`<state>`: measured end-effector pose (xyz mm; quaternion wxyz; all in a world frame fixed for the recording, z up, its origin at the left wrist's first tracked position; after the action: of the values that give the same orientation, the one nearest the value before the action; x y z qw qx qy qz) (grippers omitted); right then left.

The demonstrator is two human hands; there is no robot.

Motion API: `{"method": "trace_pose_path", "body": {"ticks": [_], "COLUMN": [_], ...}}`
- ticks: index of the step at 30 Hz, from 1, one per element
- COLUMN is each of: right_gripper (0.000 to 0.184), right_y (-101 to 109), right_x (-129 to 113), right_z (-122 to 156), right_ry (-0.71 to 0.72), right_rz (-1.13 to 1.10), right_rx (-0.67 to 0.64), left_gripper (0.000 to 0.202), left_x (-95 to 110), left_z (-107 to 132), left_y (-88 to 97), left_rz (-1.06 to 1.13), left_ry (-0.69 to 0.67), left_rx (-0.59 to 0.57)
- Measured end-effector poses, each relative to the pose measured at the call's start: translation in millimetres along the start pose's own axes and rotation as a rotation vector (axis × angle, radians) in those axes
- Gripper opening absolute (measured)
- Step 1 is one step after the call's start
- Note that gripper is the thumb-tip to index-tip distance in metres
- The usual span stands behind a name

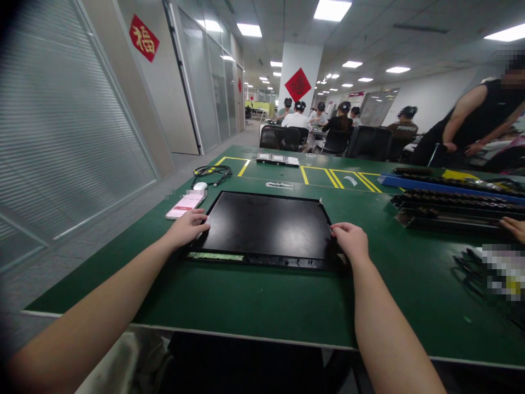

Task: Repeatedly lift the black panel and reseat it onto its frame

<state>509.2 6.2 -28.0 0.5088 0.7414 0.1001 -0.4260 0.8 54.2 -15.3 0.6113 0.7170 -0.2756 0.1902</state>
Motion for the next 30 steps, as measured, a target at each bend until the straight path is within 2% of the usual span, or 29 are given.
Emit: {"method": "trace_pose_path", "body": {"ticks": [17, 30], "right_gripper": [0.037, 0.036], "right_y": [3, 3], "right_x": [-6, -7], "right_z": [5, 5], "right_ry": [0.003, 0.012], "right_rz": [-0.009, 0.032], "right_rx": [0.004, -0.003], "left_gripper": [0.037, 0.034], "left_x": [12, 17], "left_z": [5, 7], "left_y": [-5.3, -9.5], "left_rz": [-0.196, -0.236], "left_ry": [-0.099, -0.144], "left_rx": [0.017, 0.009]}}
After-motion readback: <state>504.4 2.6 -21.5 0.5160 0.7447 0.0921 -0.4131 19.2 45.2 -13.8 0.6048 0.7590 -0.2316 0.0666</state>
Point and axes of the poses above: each hand's wrist, its own z-axis away from the middle knuckle, its own y-axis out of the back of the hand, x = y × z, the point moved 2 cm from there along -z, towards the middle knuckle, and after that the axes turned 1 degree about z, right-handed, at the moved point
